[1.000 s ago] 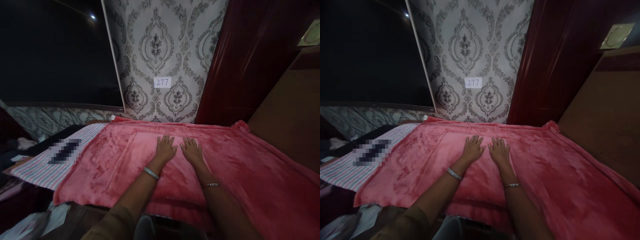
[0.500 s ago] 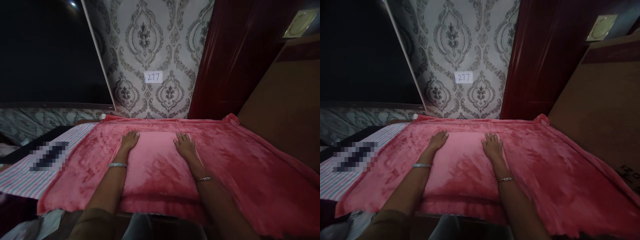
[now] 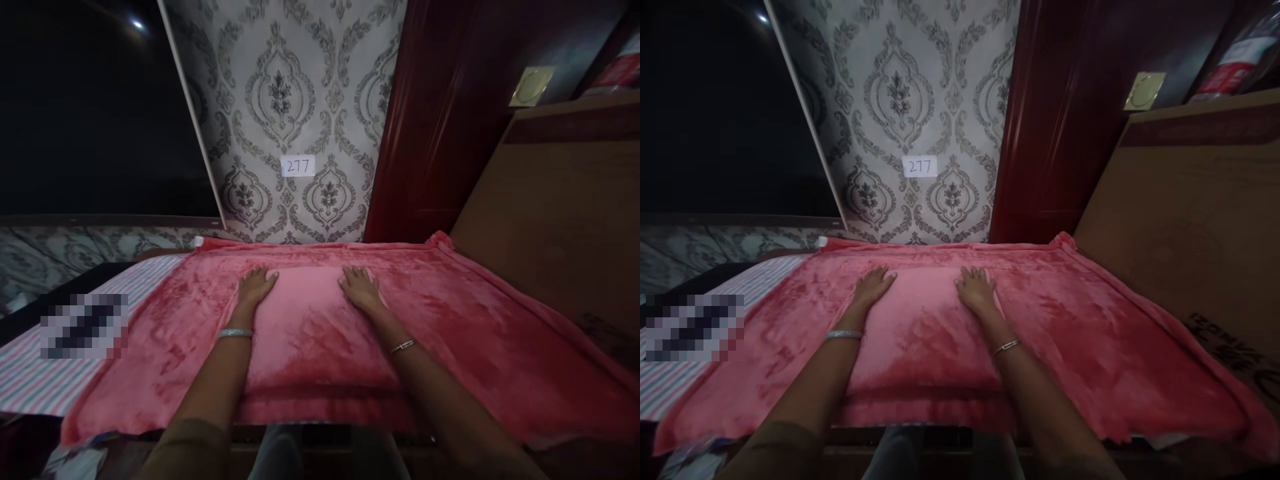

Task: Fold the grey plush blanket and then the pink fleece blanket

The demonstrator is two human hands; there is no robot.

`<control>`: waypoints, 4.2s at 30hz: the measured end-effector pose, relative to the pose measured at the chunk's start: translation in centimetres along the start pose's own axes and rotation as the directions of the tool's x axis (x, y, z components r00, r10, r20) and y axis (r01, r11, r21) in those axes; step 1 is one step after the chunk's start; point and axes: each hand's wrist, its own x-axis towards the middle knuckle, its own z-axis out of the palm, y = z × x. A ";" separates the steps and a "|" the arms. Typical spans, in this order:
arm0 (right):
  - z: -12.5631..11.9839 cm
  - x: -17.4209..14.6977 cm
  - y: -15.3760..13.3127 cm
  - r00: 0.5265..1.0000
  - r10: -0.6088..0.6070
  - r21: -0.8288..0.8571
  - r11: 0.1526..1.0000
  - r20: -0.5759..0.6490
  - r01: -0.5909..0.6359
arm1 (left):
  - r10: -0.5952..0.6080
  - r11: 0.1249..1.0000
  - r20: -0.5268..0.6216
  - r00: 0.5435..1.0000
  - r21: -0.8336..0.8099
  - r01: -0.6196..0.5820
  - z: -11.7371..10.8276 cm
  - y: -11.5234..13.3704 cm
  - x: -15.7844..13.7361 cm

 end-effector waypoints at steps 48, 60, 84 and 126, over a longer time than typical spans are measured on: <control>3.4 -9.2 0.5 0.969 -0.241 -0.060 0.969 -0.056 0.238 | 0.512 0.859 -0.101 0.853 0.089 -0.505 4.8 4.6 -16.3; 2.7 -9.0 1.6 0.972 -0.234 -0.088 0.969 -0.019 0.232 | 0.503 0.859 -0.014 0.864 0.119 -0.498 3.4 4.1 -15.7; 2.8 -11.5 -6.1 0.708 -0.699 -0.005 0.712 0.101 0.703 | 0.269 0.958 -0.195 0.943 0.156 -0.241 3.1 0.5 -20.1; 6.6 -7.0 -2.7 0.932 -0.316 -0.108 0.947 -0.177 0.301 | 0.424 0.891 0.138 0.895 0.115 -0.440 0.0 -1.6 -2.7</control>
